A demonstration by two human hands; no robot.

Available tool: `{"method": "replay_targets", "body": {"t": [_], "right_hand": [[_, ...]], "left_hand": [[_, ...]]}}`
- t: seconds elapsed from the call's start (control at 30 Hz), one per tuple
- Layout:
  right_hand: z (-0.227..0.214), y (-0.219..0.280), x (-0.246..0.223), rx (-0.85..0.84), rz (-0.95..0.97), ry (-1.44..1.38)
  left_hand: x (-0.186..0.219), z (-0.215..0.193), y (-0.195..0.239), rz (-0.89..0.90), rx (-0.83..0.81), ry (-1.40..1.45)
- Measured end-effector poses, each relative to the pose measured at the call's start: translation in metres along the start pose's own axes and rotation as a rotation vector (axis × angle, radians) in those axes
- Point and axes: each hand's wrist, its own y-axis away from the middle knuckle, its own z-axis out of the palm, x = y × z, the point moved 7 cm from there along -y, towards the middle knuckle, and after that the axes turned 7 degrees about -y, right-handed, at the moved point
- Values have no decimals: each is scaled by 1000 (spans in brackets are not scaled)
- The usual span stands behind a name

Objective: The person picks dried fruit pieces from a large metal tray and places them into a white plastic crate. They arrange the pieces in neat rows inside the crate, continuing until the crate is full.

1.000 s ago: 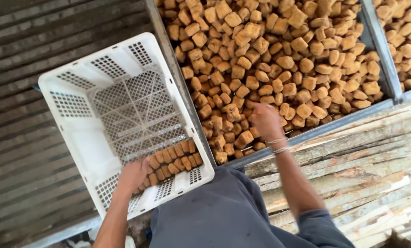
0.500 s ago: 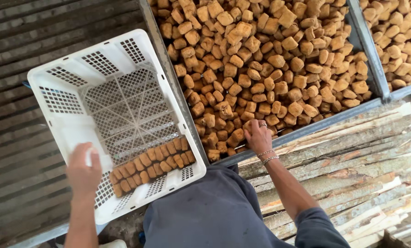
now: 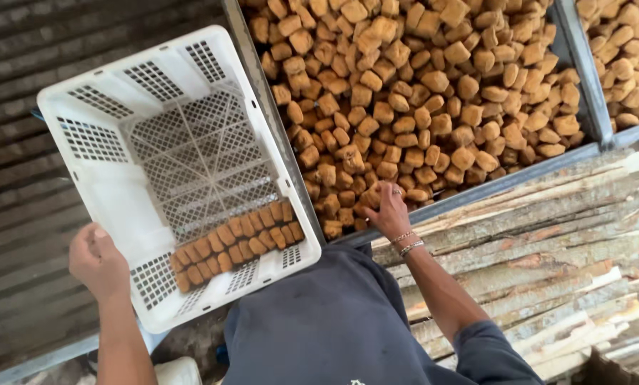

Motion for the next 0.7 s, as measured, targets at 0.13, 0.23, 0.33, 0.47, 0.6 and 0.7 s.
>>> {"method": "replay_targets", "body": {"t": [0.13, 0.23, 0.33, 0.47, 0.6, 0.7], "right_hand": [[-8, -5, -12, 67, -13, 19], [-6, -12, -27, 30, -81, 8], [14, 1, -26, -100, -26, 91], [41, 13, -12, -277, 102, 250], [35, -29, -15, -139, 71, 232], [44, -1, -13, -196, 112, 243]], "left_hand": [[10, 0, 0, 25, 22, -48], [15, 0, -7, 1, 14, -87], [14, 0, -3, -54, 4, -28], [10, -2, 2, -76, -37, -38], [21, 9, -18, -67, -10, -19], [8, 0, 0, -133, -45, 29]]}}
